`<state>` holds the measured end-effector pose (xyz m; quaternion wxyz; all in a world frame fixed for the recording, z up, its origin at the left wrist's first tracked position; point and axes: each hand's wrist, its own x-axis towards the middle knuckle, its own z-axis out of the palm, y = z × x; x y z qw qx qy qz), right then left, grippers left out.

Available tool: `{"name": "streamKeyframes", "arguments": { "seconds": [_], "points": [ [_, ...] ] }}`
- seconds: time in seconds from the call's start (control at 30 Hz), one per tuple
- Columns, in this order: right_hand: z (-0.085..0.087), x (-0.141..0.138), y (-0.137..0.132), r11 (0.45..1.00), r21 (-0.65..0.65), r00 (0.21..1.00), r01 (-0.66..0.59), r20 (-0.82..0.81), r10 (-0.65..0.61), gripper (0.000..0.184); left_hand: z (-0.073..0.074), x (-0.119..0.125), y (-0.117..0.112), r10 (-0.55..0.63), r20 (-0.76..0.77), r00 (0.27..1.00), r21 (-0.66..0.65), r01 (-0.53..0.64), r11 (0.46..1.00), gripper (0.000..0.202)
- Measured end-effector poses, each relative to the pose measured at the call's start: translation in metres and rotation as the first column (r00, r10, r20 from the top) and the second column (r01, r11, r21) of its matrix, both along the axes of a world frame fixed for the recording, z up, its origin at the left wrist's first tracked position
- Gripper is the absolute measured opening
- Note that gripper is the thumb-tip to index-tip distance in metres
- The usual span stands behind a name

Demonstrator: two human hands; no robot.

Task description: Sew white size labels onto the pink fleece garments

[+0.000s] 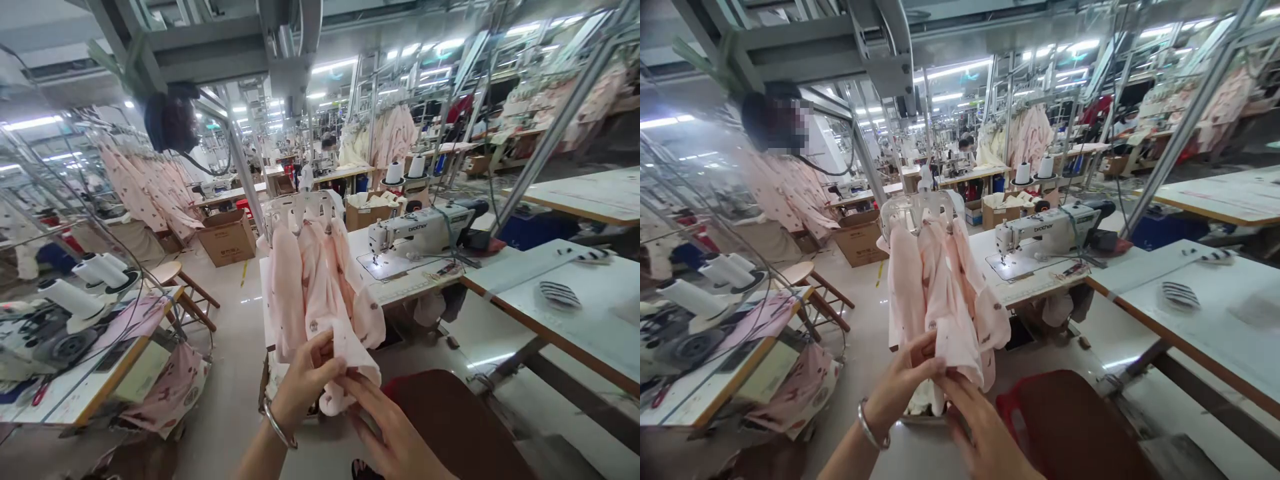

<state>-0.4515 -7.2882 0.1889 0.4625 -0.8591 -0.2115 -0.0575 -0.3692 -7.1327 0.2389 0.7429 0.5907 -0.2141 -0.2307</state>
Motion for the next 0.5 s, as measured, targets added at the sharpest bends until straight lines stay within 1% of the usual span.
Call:
{"name": "streamKeyframes", "arguments": {
  "seconds": [0.03,0.07,0.1,0.17,0.2,0.23,0.27,0.3,0.33,0.37,0.4,0.43,0.5],
  "points": [
    [0.008,0.007,-0.018,0.998,0.036,0.997,-0.06,-0.039,0.062,0.038,0.001,0.005,-0.01,0.015,0.087,0.996,0.098,-0.023,0.995,0.036],
    [0.016,0.015,-0.036,0.993,0.087,0.994,-0.08,-0.074,0.086,0.033,0.003,0.008,-0.017,0.026,0.156,0.987,0.184,-0.055,0.981,0.031],
    [0.024,0.024,-0.053,0.988,0.144,0.993,-0.051,-0.099,0.066,0.029,0.005,0.01,-0.024,0.028,0.215,0.976,0.264,-0.086,0.961,0.026],
    [0.037,0.045,-0.08,0.974,0.218,0.992,0.068,-0.119,-0.042,0.026,0.009,0.01,-0.032,-0.002,0.326,0.945,0.397,-0.135,0.908,0.018],
    [0.043,0.057,-0.089,0.97,0.226,0.991,0.089,-0.117,-0.064,0.028,0.012,0.009,-0.035,-0.024,0.375,0.927,0.447,-0.157,0.881,0.017],
    [0.046,0.069,-0.095,0.974,0.22,0.992,0.051,-0.123,-0.024,0.032,0.016,0.007,-0.037,-0.039,0.414,0.91,0.482,-0.182,0.857,0.018],
    [0.049,0.08,-0.097,0.976,0.214,0.986,-0.04,-0.15,0.073,0.035,0.019,0.005,-0.037,-0.043,0.446,0.894,0.509,-0.214,0.834,0.021],
    [0.049,0.091,-0.097,0.964,0.216,0.959,-0.158,-0.201,0.202,0.035,0.023,0.003,-0.037,-0.023,0.461,0.887,0.52,-0.249,0.817,0.024],
    [0.048,0.1,-0.094,0.935,0.231,0.909,-0.27,-0.259,0.326,0.034,0.025,0.001,-0.034,0.028,0.458,0.889,0.515,-0.291,0.806,0.027],
    [0.046,0.107,-0.089,0.9,0.252,0.853,-0.355,-0.306,0.422,0.033,0.027,-0.001,-0.031,0.096,0.447,0.89,0.51,-0.341,0.79,0.028],
    [0.044,0.113,-0.084,0.872,0.267,0.809,-0.41,-0.335,0.483,0.032,0.027,-0.002,-0.026,0.166,0.429,0.888,0.509,-0.389,0.768,0.027],
    [0.042,0.116,-0.078,0.854,0.274,0.783,-0.443,-0.347,0.517,0.033,0.027,-0.004,-0.02,0.226,0.407,0.885,0.512,-0.425,0.747,0.025],
    [0.039,0.119,-0.068,0.835,0.282,0.765,-0.472,-0.34,0.547,0.032,0.025,-0.009,-0.008,0.322,0.363,0.874,0.509,-0.475,0.718,0.023]
  ]
}}
